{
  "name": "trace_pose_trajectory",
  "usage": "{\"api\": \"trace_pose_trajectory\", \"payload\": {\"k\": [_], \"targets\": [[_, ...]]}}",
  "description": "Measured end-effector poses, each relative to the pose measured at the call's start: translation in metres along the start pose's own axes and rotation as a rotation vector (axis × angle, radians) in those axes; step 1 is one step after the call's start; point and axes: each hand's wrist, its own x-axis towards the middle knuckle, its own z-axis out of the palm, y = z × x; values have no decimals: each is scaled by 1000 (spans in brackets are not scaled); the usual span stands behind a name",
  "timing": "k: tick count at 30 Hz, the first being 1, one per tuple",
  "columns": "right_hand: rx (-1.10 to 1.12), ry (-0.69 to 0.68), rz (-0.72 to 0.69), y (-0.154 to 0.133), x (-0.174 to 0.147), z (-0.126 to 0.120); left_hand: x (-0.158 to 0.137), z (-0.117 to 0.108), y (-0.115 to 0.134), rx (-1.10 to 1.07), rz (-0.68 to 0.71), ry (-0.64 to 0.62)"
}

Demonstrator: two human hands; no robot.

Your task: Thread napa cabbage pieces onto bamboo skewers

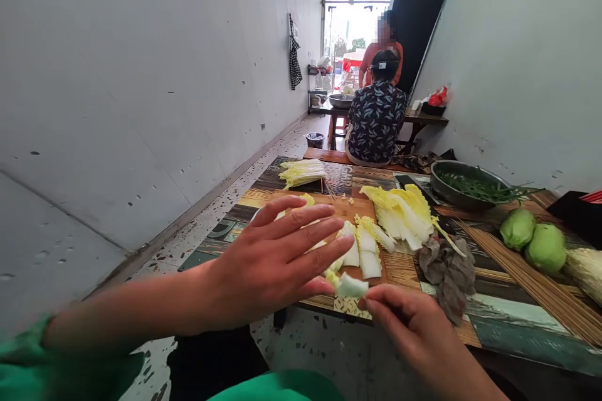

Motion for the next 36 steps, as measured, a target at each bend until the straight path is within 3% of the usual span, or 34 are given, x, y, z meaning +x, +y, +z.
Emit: {"api": "trace_pose_trajectory", "payload": {"k": [3, 6, 8, 10, 14, 18, 23, 30, 33, 36], "targets": [[-169, -111, -57, -21, -6, -3, 3, 2, 1, -159, -89, -335], [-216, -155, -89, -26, -7, -2, 2, 9, -1, -497, -168, -626], [-198, -163, -106, -24, -4, -4, 4, 8, -7, -678, -239, -739], [-154, -180, -88, -20, 1, -7, 9, 5, -17, -714, -297, -790], [-23, -194, 47, -16, 13, -15, 18, 1, -36, -605, -283, -808], [96, -214, 128, -14, 18, -18, 18, 9, -39, -638, -217, -832], [-12, -217, 51, -10, 18, -21, 17, 21, -38, -679, -158, -722], [-56, -217, -20, -12, 18, -19, 35, 26, -31, -719, -98, -739], [-94, -199, -22, -3, 18, -23, 40, 27, -34, -730, -134, -755], [-66, -126, 9, 11, 18, -31, 40, 27, -46, -668, -231, -679]]}}
